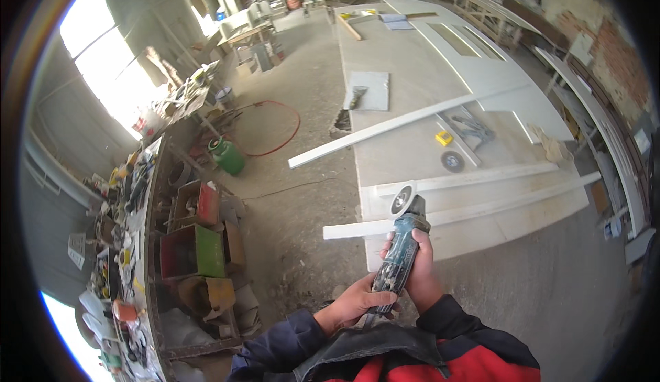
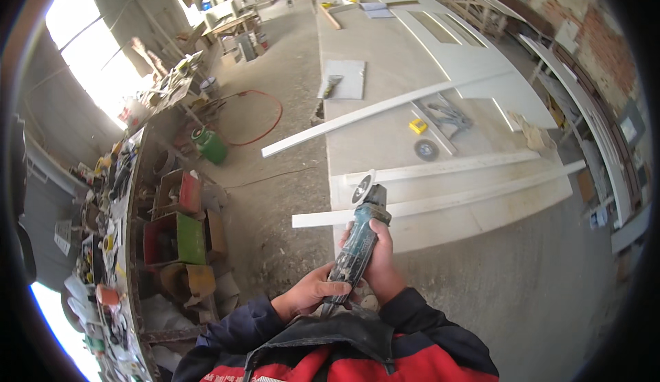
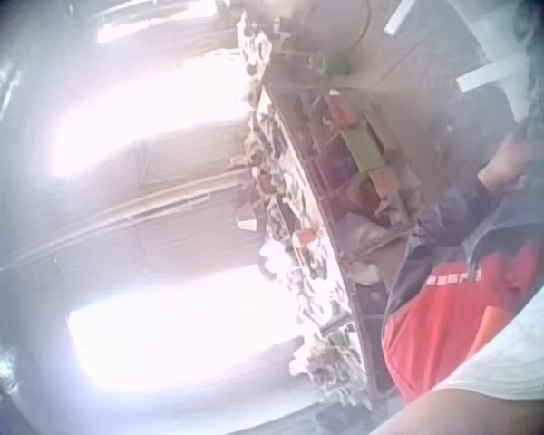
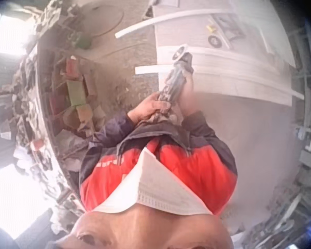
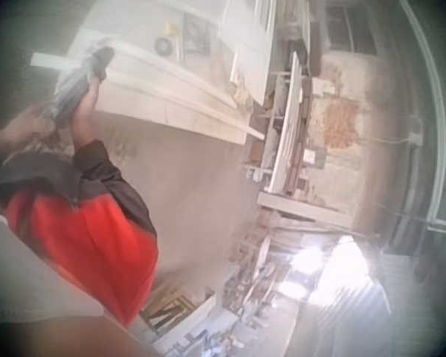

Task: The person uses an angle grinder to sand the edges and surfaces of a white wooden door and a separate wooden strip. They briefly walk to a workbench to retrieve a sanding disc, attach it to the grinder, and then resume sanding the wood.

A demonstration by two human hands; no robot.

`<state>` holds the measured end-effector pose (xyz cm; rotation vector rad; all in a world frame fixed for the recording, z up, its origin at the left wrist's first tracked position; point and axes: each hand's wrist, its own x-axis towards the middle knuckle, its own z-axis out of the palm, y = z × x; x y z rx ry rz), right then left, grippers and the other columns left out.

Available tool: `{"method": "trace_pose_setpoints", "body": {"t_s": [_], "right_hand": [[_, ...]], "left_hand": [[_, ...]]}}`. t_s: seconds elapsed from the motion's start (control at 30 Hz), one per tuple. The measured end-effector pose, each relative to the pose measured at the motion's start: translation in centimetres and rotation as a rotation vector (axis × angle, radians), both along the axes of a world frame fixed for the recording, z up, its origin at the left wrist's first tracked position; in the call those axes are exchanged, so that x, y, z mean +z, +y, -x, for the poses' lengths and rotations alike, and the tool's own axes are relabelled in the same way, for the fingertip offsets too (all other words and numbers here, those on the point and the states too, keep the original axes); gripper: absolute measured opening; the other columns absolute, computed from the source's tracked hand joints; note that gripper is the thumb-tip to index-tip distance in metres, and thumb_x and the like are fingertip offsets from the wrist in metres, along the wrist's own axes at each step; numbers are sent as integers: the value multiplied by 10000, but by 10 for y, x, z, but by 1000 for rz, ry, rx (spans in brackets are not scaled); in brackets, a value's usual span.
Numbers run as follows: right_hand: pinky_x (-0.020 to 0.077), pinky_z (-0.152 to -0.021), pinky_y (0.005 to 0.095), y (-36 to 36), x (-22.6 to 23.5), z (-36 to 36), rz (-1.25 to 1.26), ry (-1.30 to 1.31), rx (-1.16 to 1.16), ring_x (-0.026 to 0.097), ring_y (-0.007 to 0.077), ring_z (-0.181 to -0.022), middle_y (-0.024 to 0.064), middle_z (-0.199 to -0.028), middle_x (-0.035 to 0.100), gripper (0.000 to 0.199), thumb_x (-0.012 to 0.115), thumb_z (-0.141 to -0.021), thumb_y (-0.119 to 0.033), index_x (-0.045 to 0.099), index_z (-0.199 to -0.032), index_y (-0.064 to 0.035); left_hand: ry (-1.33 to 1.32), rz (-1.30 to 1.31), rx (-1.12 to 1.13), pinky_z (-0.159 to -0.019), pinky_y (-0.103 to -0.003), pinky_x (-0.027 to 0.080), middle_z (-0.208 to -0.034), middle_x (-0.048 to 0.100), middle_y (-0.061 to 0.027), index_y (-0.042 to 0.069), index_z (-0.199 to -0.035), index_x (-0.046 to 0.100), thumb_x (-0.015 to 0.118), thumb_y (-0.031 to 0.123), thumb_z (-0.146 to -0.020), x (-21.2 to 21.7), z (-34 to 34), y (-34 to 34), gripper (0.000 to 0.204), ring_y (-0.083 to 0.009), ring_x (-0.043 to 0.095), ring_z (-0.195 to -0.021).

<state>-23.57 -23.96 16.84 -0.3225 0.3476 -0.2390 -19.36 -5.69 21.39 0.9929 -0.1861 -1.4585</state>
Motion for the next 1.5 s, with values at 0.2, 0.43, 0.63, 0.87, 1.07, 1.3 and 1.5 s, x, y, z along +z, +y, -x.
{"method": "trace_pose_setpoints", "body": {"t_s": [0.2,0.43,0.63,0.87,1.07,1.3,1.5], "right_hand": [[554,-939,396,68,13,-53,583,89,133,676,256,-1033,137,-1163,666,489,655,-964,-247,533,-1353,23],[554,-828,335,193,6,-153,610,246,-22,669,174,-936,64,-1059,660,412,739,-872,-111,551,-1226,-15],[591,-751,406,234,-17,-235,349,324,-104,688,269,-775,132,-901,688,260,678,-839,-109,603,-1055,13],[606,-709,472,127,-71,-291,178,456,-372,692,314,-748,133,-840,671,285,683,-905,-278,573,-1029,-46],[601,-659,443,31,-96,-333,225,353,-588,687,318,-710,140,-807,668,269,669,-943,-301,570,-951,-51],[551,-605,355,-21,-159,-326,432,465,-708,618,178,-633,15,-754,606,184,628,-985,-293,584,-899,-137],[539,-716,321,-93,-174,-290,412,586,-764,661,173,-913,45,-1050,679,351,660,-989,-349,650,-1227,-91]], "left_hand": [[-917,-102,249,-876,-433,579,-1165,665,-192,-43,-1455,427,820,258,-855,-14,-46,56,778,-332,714,-1065],[-1389,-364,69,-941,-508,547,-1274,638,-309,-7,-1537,376,815,343,-833,3,-154,161,900,-493,648,-1124],[-1364,-240,-23,-963,-490,539,-1288,646,-300,16,-1560,395,725,407,-964,-6,-239,264,786,-475,658,-1124],[-1196,-659,112,-1008,-437,542,-1321,683,-251,-11,-1388,619,726,370,-952,-135,-325,364,589,-402,667,-1212],[-826,-1166,-84,-957,-515,544,-1172,730,-266,-20,-1209,696,682,404,-925,-351,-323,519,510,-456,686,-1113],[-747,-1174,-454,-929,-540,541,-1120,732,-266,14,-1117,733,656,434,-920,-368,-375,617,469,-466,690,-1053],[-915,-1230,63,-998,-477,533,-1196,738,-209,71,-1175,767,672,391,-904,-348,-467,539,430,-406,683,-1132]]}}
